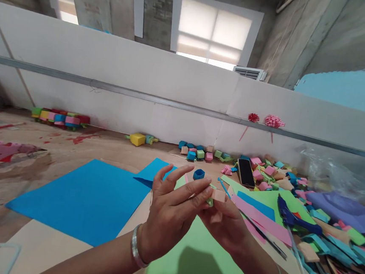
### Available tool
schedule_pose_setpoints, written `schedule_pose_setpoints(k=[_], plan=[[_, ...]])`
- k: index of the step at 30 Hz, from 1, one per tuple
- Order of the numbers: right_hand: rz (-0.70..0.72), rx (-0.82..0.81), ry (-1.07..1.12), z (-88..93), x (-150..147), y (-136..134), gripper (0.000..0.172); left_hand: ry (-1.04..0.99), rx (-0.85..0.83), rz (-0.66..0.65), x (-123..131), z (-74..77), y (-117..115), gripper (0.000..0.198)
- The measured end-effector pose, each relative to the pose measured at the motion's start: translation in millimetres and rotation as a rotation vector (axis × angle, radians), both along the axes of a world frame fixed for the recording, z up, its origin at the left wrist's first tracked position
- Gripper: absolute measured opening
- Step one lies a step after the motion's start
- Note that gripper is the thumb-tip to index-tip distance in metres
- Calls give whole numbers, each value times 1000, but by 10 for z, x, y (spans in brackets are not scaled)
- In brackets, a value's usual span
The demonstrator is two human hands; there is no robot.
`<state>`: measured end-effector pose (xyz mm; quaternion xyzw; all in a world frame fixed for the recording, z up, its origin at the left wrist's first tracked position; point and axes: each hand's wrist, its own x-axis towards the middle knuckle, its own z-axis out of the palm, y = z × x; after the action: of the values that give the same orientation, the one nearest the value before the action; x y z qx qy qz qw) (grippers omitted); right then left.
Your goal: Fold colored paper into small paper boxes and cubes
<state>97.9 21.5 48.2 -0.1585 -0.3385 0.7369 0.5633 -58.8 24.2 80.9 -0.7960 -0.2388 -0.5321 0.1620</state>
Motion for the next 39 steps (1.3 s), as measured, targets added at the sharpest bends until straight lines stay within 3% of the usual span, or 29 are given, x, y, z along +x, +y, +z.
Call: schedule_pose_setpoints(k=[7, 21, 29, 39], plan=[[-7, 26, -34, 40, 3, -28, 27, 2, 8, -11, -16, 7, -18, 30], [-58, -47, 36, 71, -12, -107, 19, 6, 15, -14, -27, 20, -36, 32], [-48, 11, -7, 111, 10, -63, 26, -29, 74, 30, -30, 2, -34, 24], [-30, -97, 56, 36, 14, -70, 9, -14, 166, 13, -62, 7, -14, 19]])
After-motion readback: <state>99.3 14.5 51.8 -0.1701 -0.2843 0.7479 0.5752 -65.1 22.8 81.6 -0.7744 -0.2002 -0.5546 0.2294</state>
